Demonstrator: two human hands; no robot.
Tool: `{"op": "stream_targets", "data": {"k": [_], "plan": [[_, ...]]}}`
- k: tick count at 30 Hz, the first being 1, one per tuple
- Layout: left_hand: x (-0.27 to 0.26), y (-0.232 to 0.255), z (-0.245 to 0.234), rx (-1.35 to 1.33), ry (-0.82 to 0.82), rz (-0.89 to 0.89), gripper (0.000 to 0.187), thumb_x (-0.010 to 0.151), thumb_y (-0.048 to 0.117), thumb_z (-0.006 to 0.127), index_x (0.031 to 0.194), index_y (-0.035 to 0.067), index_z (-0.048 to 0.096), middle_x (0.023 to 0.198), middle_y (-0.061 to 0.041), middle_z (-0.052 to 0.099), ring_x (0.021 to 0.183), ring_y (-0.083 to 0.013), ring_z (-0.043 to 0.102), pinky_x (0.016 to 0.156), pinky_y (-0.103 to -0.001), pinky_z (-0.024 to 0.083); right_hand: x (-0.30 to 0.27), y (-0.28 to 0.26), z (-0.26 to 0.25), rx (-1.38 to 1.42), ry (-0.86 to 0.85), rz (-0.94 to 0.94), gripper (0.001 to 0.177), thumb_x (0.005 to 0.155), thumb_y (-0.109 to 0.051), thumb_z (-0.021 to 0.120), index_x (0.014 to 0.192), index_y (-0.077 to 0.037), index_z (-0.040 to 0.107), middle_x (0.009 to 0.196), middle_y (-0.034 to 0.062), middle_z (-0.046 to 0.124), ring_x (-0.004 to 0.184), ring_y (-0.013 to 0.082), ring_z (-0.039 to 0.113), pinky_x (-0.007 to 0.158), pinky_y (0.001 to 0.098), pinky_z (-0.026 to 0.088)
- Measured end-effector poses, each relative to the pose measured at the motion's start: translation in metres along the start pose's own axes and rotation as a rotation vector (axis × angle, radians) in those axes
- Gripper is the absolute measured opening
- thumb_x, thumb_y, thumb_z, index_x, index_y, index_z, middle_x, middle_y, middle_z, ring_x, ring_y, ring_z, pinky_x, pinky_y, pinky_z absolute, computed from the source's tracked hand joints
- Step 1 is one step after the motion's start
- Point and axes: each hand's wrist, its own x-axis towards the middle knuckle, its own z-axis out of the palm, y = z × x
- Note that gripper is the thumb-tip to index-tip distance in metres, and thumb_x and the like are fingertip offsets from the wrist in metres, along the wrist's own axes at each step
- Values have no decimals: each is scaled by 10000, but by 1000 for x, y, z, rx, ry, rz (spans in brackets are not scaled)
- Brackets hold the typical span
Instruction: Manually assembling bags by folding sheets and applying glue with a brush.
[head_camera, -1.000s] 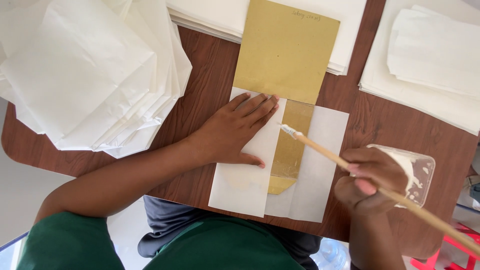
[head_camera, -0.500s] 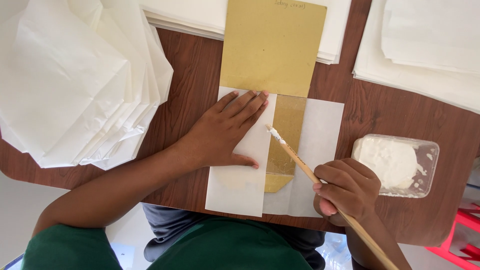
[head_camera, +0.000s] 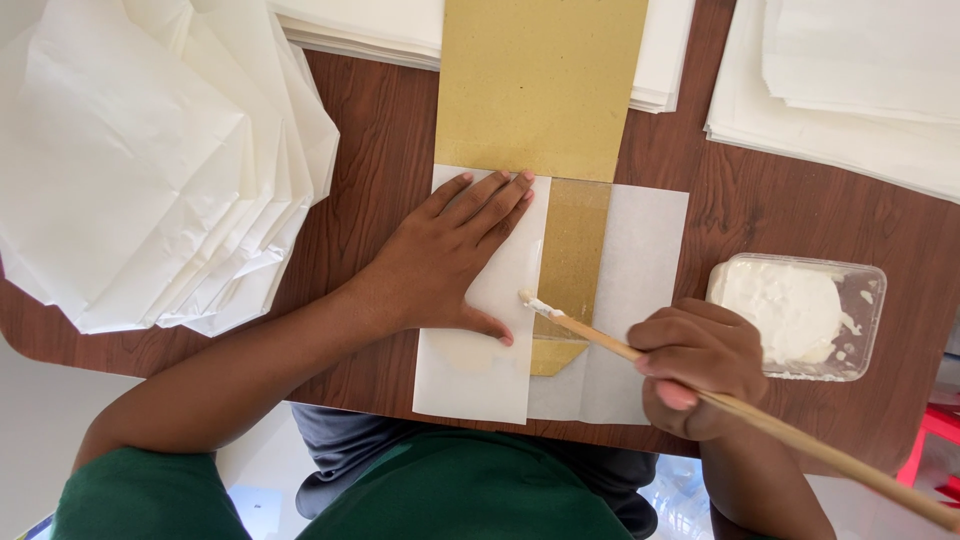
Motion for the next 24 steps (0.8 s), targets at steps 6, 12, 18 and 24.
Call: {"op": "stream_targets", "data": {"k": [6, 12, 18, 24], "plan": [[0, 0, 0, 35, -4, -3, 1496, 618, 1100, 552, 1586, -21, 344, 1694, -141, 260, 1533, -286, 316, 1254, -461, 262, -18, 24, -4, 5, 156, -168, 471, 1075, -295, 381, 710, -15, 479, 641, 139, 559, 438, 215, 468, 377, 305, 361], [0, 0, 1, 1, 18, 3, 1491, 627, 1096, 526, 1578, -39, 352, 1686, -156, 279, 1537, -299, 318, 1260, -465, 253, -1, 10, 1, -120, -29, -150, 336, 1096, -312, 334, 899, -77, 471, 703, 89, 592, 489, 184, 552, 445, 290, 376], [0, 0, 0, 3, 5, -4, 1498, 619, 1096, 549, 1592, -22, 331, 1693, -141, 269, 1544, -285, 296, 1267, -453, 235, -18, 9, 4, 231, 90, 143, 419, 1079, -342, 412, 807, -60, 561, 631, 130, 594, 451, 205, 472, 437, 329, 339], [0, 0, 0, -1, -32, -12, 1532, 613, 1102, 552, 1601, -40, 288, 1706, -147, 221, 1564, -291, 240, 1276, -456, 209, 8, -4, 10, 108, 290, 560, 352, 1141, -316, 361, 940, -41, 449, 570, 110, 442, 409, 187, 482, 372, 261, 299]]}}
